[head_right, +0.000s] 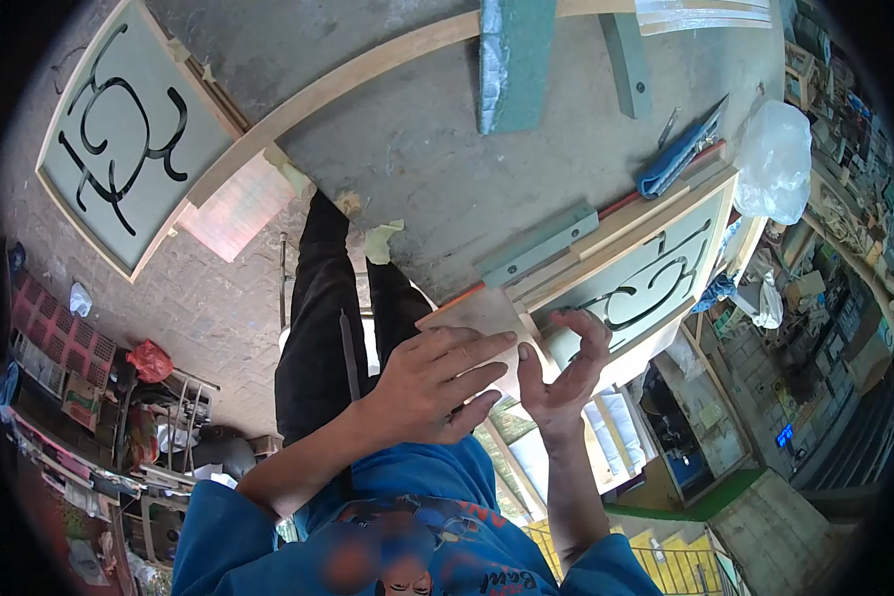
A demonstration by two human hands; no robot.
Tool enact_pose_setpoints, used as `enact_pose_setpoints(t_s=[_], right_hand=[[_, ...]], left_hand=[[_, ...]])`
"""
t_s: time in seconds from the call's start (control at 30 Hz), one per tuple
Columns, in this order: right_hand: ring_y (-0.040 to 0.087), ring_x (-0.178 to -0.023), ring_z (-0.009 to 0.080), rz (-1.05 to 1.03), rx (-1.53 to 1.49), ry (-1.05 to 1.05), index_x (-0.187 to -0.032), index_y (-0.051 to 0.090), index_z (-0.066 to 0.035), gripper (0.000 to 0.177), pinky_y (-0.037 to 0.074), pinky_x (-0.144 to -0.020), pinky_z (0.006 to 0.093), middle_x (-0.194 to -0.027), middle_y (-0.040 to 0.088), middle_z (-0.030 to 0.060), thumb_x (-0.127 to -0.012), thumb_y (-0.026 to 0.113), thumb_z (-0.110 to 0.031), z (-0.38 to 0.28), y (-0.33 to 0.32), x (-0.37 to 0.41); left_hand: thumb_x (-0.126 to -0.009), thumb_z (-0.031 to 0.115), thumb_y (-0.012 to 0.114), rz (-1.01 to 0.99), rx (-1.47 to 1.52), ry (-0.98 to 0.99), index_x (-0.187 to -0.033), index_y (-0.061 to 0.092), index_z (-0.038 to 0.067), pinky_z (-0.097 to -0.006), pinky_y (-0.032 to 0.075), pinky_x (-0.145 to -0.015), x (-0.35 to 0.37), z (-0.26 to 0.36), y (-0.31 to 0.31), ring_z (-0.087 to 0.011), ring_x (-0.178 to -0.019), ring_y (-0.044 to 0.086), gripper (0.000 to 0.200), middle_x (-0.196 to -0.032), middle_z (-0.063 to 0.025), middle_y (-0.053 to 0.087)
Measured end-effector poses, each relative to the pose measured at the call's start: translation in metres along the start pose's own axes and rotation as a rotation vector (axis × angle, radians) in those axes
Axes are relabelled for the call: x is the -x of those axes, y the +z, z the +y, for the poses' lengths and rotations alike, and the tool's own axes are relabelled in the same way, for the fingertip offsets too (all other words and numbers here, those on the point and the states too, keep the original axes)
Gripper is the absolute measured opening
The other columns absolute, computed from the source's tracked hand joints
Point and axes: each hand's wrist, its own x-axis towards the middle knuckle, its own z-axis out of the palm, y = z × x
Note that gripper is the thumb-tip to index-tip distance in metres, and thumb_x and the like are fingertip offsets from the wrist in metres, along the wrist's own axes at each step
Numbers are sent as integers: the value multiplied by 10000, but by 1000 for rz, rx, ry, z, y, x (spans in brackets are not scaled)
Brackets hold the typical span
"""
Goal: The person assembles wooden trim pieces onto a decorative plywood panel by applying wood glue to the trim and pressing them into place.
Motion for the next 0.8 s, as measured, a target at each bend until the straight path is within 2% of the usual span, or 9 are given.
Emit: enact_pose_setpoints(t_s=[0.27,0.33,0.53,0.67,0.73,0.77,0.8], right_hand=[[494,-1041,269,1,82,7,-1312,417,-36,705,382,-950,403,-1094,549,122,-695,752,25,0,3,-2],[495,-1039,275,89,3,-5,-1246,479,-38,634,388,-938,399,-1070,554,114,-679,753,33,2,8,-1],[497,-1039,296,74,24,1,-1093,570,-46,473,399,-911,394,-1018,560,100,-662,741,47,-1,8,-2],[497,-1036,299,82,24,-26,-1092,568,-53,476,397,-907,397,-1011,560,95,-659,736,48,2,6,-3],[480,-1144,278,-39,71,-67,-1259,402,-42,596,368,-1021,419,-1134,533,116,-756,709,47,4,1,-1],[480,-1144,278,-38,69,-64,-1259,402,-42,596,368,-1021,419,-1134,533,116,-756,709,47,3,2,-2],[484,-1080,286,29,13,-44,-1184,476,-54,550,378,-964,415,-1072,551,99,-702,726,34,1,6,-4]], left_hand=[[-737,173,755,-27,-42,-24,-994,707,74,-319,530,-796,-8,2,1,-196,-975,637,280,-1243,-36,658],[-744,179,755,-12,-46,-36,-1003,711,78,-305,527,-763,-9,1,2,-188,-974,636,281,-1238,-29,664],[-738,193,765,-36,-57,-50,-1006,720,89,-296,526,-752,-13,1,0,-183,-940,627,291,-1244,-16,669],[-739,195,767,-114,-95,-88,-1005,723,90,-293,526,-758,-15,4,-3,-186,-937,625,289,-1251,-13,667],[-742,191,766,-95,-81,-81,-1008,720,88,-299,528,-766,-15,3,-1,-193,-935,626,289,-1252,-13,666],[-742,191,766,-98,-81,-81,-1008,720,88,-299,528,-766,-15,3,-1,-193,-935,626,289,-1252,-13,666],[-744,187,764,-85,-81,-76,-1009,719,88,-305,531,-767,-15,2,0,-198,-930,627,287,-1239,-17,670]])
